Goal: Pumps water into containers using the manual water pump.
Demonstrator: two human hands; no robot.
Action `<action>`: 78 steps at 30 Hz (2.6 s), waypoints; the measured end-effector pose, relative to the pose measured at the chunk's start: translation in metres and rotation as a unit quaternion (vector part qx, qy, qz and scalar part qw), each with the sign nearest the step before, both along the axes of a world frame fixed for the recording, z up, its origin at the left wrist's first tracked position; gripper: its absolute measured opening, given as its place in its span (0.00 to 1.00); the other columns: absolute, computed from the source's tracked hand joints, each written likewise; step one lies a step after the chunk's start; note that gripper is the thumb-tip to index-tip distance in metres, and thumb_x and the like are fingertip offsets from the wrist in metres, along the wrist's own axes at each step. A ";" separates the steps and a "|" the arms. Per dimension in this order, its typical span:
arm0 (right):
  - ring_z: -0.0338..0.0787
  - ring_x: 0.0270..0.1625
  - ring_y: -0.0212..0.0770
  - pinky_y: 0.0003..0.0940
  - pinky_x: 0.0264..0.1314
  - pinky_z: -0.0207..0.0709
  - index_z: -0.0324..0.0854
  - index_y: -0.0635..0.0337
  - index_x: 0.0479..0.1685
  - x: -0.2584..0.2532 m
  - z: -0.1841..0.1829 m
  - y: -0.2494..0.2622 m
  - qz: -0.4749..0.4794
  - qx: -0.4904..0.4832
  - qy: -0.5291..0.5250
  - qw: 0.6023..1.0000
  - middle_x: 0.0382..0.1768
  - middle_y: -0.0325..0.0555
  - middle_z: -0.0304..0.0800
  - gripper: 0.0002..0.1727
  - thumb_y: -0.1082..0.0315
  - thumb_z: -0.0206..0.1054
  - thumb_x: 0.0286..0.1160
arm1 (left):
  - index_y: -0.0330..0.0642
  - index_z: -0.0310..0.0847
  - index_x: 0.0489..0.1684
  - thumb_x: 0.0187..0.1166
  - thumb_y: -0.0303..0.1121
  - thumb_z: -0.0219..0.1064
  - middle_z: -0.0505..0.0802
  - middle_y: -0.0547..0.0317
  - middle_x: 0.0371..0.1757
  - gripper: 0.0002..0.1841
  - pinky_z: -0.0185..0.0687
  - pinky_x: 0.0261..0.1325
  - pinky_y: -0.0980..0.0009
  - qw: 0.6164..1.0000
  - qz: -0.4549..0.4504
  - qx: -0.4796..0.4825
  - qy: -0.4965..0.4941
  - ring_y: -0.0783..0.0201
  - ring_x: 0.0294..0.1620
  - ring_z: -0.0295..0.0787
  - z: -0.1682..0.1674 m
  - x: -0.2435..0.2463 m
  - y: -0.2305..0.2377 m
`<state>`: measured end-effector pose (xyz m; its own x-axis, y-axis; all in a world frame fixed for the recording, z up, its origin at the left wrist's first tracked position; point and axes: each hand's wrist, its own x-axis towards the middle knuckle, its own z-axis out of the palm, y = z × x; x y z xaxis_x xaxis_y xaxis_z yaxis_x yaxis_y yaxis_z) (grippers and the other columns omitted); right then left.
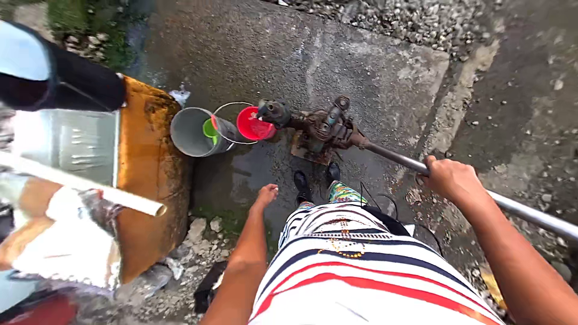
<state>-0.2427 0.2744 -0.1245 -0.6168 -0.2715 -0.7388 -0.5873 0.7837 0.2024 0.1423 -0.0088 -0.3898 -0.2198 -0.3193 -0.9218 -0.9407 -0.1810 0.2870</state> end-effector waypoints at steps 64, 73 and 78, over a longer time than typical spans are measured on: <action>0.83 0.75 0.65 0.66 0.75 0.73 0.81 0.62 0.72 -0.098 -0.310 0.030 -0.110 -0.019 -0.132 0.985 0.69 0.67 0.85 0.25 0.63 0.71 0.77 | 0.35 0.75 0.77 0.94 0.34 0.54 0.88 0.39 0.64 0.19 0.81 0.64 0.58 0.996 0.071 -0.030 -0.036 0.53 0.57 0.88 0.044 0.024 0.059; 0.87 0.69 0.66 0.66 0.71 0.76 0.74 0.63 0.78 -0.033 -0.171 0.074 -0.061 0.002 -0.091 0.994 0.64 0.67 0.88 0.32 0.53 0.70 0.81 | 0.37 0.76 0.76 0.94 0.35 0.54 0.89 0.40 0.61 0.19 0.81 0.60 0.56 0.994 0.091 0.021 -0.051 0.53 0.53 0.88 0.012 0.046 0.067; 0.89 0.65 0.70 0.69 0.66 0.77 0.72 0.61 0.79 -0.020 -0.027 0.031 0.042 0.031 -0.023 0.998 0.58 0.69 0.90 0.32 0.54 0.71 0.80 | 0.39 0.75 0.77 0.94 0.35 0.53 0.88 0.42 0.61 0.19 0.80 0.59 0.58 0.995 0.084 0.033 -0.032 0.55 0.53 0.87 0.000 0.027 0.056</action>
<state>-0.2630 0.3054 -0.1513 -0.5588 -0.2738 -0.7828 -0.6603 0.7179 0.2203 0.1693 0.0468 -0.3902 -0.1092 -0.2842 -0.9525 -0.9116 -0.3534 0.2100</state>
